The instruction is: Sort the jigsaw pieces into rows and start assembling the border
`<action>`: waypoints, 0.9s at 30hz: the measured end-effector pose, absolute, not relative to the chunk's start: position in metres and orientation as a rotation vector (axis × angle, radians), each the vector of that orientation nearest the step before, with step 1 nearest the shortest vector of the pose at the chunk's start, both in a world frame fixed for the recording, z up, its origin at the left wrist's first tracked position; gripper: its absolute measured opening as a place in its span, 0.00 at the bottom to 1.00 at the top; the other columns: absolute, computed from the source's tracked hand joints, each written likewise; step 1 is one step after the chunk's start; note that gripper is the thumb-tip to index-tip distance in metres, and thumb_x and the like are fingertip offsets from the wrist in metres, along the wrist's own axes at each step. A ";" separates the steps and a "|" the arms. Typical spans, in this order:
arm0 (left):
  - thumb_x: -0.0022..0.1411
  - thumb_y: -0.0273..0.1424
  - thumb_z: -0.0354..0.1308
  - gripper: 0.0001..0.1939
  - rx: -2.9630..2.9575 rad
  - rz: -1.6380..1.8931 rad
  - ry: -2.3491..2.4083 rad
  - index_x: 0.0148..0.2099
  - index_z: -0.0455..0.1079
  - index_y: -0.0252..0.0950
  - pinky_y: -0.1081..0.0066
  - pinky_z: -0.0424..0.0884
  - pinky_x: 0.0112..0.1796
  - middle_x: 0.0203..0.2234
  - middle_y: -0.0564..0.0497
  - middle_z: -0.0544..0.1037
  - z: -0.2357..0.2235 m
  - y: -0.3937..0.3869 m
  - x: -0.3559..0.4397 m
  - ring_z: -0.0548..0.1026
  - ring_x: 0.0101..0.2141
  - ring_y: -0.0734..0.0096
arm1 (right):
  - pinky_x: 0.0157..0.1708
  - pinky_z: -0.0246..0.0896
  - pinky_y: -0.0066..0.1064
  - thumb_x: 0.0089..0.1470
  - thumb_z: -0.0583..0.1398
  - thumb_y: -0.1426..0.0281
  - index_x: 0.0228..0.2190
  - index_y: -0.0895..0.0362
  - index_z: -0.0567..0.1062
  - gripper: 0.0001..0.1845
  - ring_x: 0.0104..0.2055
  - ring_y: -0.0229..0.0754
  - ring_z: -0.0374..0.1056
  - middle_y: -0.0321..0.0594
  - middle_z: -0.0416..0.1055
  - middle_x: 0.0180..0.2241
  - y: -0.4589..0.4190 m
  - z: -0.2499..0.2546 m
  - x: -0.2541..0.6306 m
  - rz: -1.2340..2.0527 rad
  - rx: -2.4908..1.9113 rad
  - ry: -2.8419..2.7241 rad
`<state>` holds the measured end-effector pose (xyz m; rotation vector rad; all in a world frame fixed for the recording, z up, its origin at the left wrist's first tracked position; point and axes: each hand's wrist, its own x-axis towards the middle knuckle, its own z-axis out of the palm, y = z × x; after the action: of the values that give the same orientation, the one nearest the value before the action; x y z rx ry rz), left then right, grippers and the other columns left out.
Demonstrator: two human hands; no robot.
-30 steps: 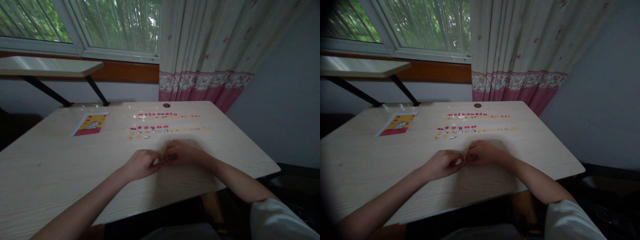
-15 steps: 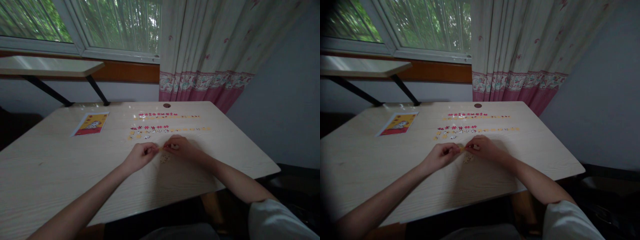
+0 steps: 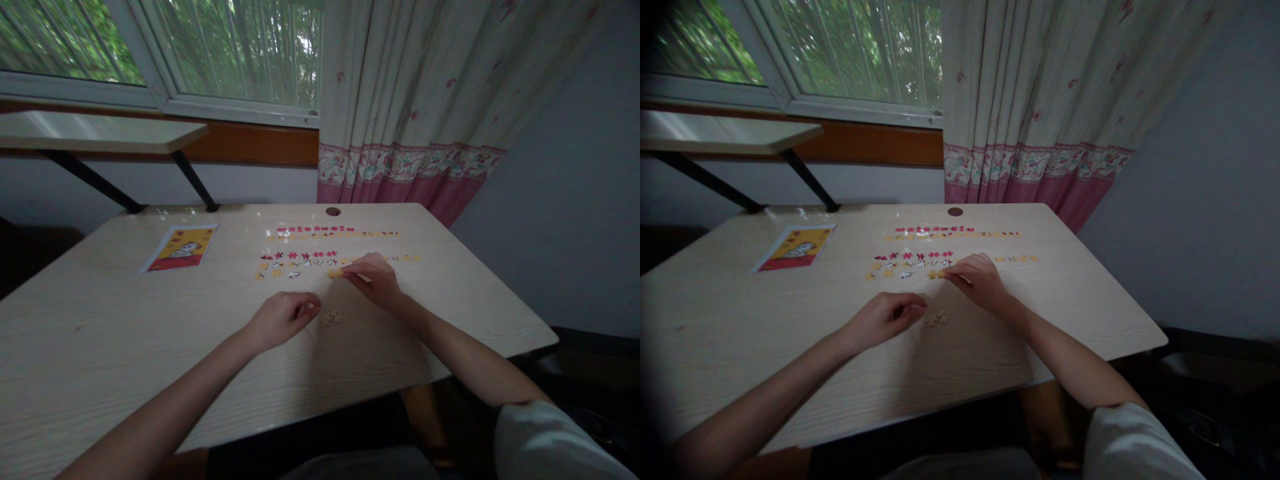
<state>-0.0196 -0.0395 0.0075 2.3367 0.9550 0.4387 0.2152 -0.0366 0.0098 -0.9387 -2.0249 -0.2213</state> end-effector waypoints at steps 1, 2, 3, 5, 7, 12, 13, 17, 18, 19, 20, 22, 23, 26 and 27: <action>0.62 0.36 0.48 0.13 2.382 0.405 0.947 0.40 0.72 0.37 0.78 0.58 0.22 0.18 0.55 0.70 0.008 -0.041 -0.019 0.65 0.19 0.77 | 0.32 0.53 0.29 0.56 0.55 0.63 0.29 0.54 0.76 0.11 0.29 0.34 0.67 0.35 0.74 0.25 -0.036 0.010 0.216 -0.245 -0.949 -2.020; 0.62 0.36 0.48 0.14 2.421 0.380 0.943 0.41 0.72 0.37 0.77 0.58 0.22 0.18 0.55 0.70 0.008 -0.041 -0.018 0.66 0.19 0.77 | 0.31 0.53 0.29 0.56 0.55 0.63 0.29 0.53 0.76 0.11 0.28 0.34 0.67 0.35 0.74 0.25 -0.036 0.010 0.217 -0.264 -0.961 -2.018; 0.62 0.37 0.48 0.14 2.456 0.358 0.945 0.42 0.72 0.37 0.77 0.58 0.22 0.18 0.55 0.71 0.008 -0.042 -0.018 0.67 0.19 0.76 | 0.31 0.52 0.29 0.56 0.55 0.63 0.29 0.53 0.76 0.12 0.28 0.34 0.67 0.35 0.74 0.26 -0.035 0.010 0.218 -0.278 -0.971 -2.020; 0.62 0.38 0.48 0.14 2.515 0.322 0.952 0.44 0.71 0.38 0.77 0.59 0.23 0.19 0.55 0.71 0.008 -0.042 -0.017 0.68 0.20 0.75 | 0.31 0.52 0.30 0.57 0.55 0.62 0.29 0.53 0.76 0.12 0.29 0.34 0.67 0.35 0.74 0.26 -0.034 0.009 0.218 -0.291 -0.979 -2.023; 0.62 0.38 0.48 0.15 2.564 0.305 0.949 0.45 0.71 0.38 0.75 0.60 0.24 0.20 0.54 0.73 0.006 -0.042 -0.017 0.70 0.21 0.74 | 0.31 0.52 0.29 0.56 0.55 0.63 0.29 0.54 0.76 0.12 0.29 0.34 0.67 0.35 0.74 0.26 -0.033 0.009 0.217 -0.295 -0.970 -2.017; 0.63 0.37 0.48 0.15 2.632 0.274 0.902 0.46 0.70 0.39 0.74 0.63 0.27 0.24 0.53 0.75 0.005 -0.043 -0.017 0.72 0.23 0.72 | 0.32 0.52 0.29 0.56 0.55 0.63 0.29 0.54 0.76 0.12 0.29 0.34 0.67 0.35 0.74 0.26 -0.034 0.009 0.218 -0.303 -0.973 -2.015; 0.63 0.37 0.48 0.14 2.641 0.263 0.896 0.46 0.70 0.39 0.74 0.63 0.27 0.24 0.53 0.76 0.006 -0.044 -0.016 0.72 0.24 0.72 | 0.32 0.52 0.29 0.57 0.55 0.62 0.29 0.54 0.76 0.12 0.29 0.35 0.67 0.35 0.74 0.26 -0.034 0.009 0.218 -0.301 -0.984 -2.017; 0.63 0.36 0.48 0.13 2.679 0.233 0.872 0.43 0.71 0.39 0.74 0.65 0.29 0.28 0.52 0.77 0.004 -0.043 -0.016 0.74 0.27 0.71 | 0.33 0.51 0.30 0.57 0.54 0.61 0.30 0.54 0.76 0.15 0.31 0.36 0.66 0.37 0.74 0.27 -0.026 0.004 0.214 -0.241 -1.047 -2.076; 0.63 0.35 0.48 0.13 2.684 0.234 0.865 0.43 0.72 0.39 0.73 0.66 0.31 0.29 0.51 0.78 0.003 -0.043 -0.016 0.74 0.28 0.70 | 0.34 0.51 0.30 0.57 0.54 0.61 0.30 0.55 0.76 0.14 0.32 0.36 0.66 0.37 0.74 0.27 -0.022 0.002 0.212 -0.210 -1.062 -2.111; 0.63 0.35 0.48 0.13 2.684 0.241 0.860 0.43 0.71 0.39 0.73 0.66 0.32 0.31 0.51 0.78 0.002 -0.043 -0.016 0.74 0.30 0.70 | 0.34 0.51 0.30 0.56 0.55 0.61 0.30 0.55 0.76 0.13 0.32 0.36 0.66 0.37 0.74 0.28 -0.017 -0.001 0.209 -0.172 -1.079 -2.150; 0.63 0.35 0.48 0.13 2.682 0.251 0.855 0.43 0.72 0.38 0.73 0.67 0.33 0.32 0.50 0.78 0.001 -0.042 -0.017 0.75 0.31 0.69 | 0.35 0.51 0.30 0.55 0.56 0.62 0.30 0.55 0.76 0.12 0.33 0.36 0.66 0.38 0.75 0.29 -0.012 -0.004 0.206 -0.132 -1.102 -2.190; 0.63 0.35 0.48 0.13 2.673 0.276 0.847 0.42 0.72 0.38 0.72 0.67 0.33 0.32 0.50 0.78 -0.001 -0.042 -0.018 0.75 0.31 0.69 | 0.35 0.51 0.29 0.54 0.58 0.63 0.30 0.55 0.76 0.10 0.34 0.37 0.66 0.38 0.75 0.30 -0.002 -0.009 0.198 -0.050 -1.165 -2.262; 0.63 0.35 0.48 0.13 2.669 0.290 0.842 0.42 0.72 0.38 0.72 0.67 0.33 0.32 0.50 0.78 -0.001 -0.042 -0.018 0.75 0.31 0.69 | 0.36 0.51 0.30 0.54 0.58 0.64 0.30 0.55 0.76 0.10 0.35 0.37 0.66 0.38 0.75 0.31 0.002 -0.011 0.194 -0.011 -1.205 -2.294; 0.62 0.33 0.49 0.11 2.666 0.306 0.838 0.41 0.71 0.39 0.73 0.66 0.32 0.31 0.51 0.78 0.000 -0.041 -0.019 0.74 0.30 0.69 | 0.36 0.51 0.31 0.54 0.58 0.65 0.30 0.55 0.77 0.09 0.37 0.38 0.66 0.39 0.74 0.32 0.010 -0.011 0.185 0.078 -1.336 -2.367; 0.62 0.33 0.49 0.11 2.660 0.302 0.847 0.41 0.71 0.39 0.73 0.66 0.31 0.30 0.51 0.78 0.000 -0.041 -0.019 0.74 0.29 0.70 | 0.37 0.51 0.31 0.54 0.58 0.65 0.30 0.55 0.77 0.08 0.37 0.39 0.66 0.39 0.74 0.33 0.011 -0.010 0.182 0.099 -1.376 -2.382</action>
<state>-0.0186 -0.0414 0.0004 2.6597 0.8465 0.3024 0.1823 0.0111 -0.0098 -1.3756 -2.3822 0.0986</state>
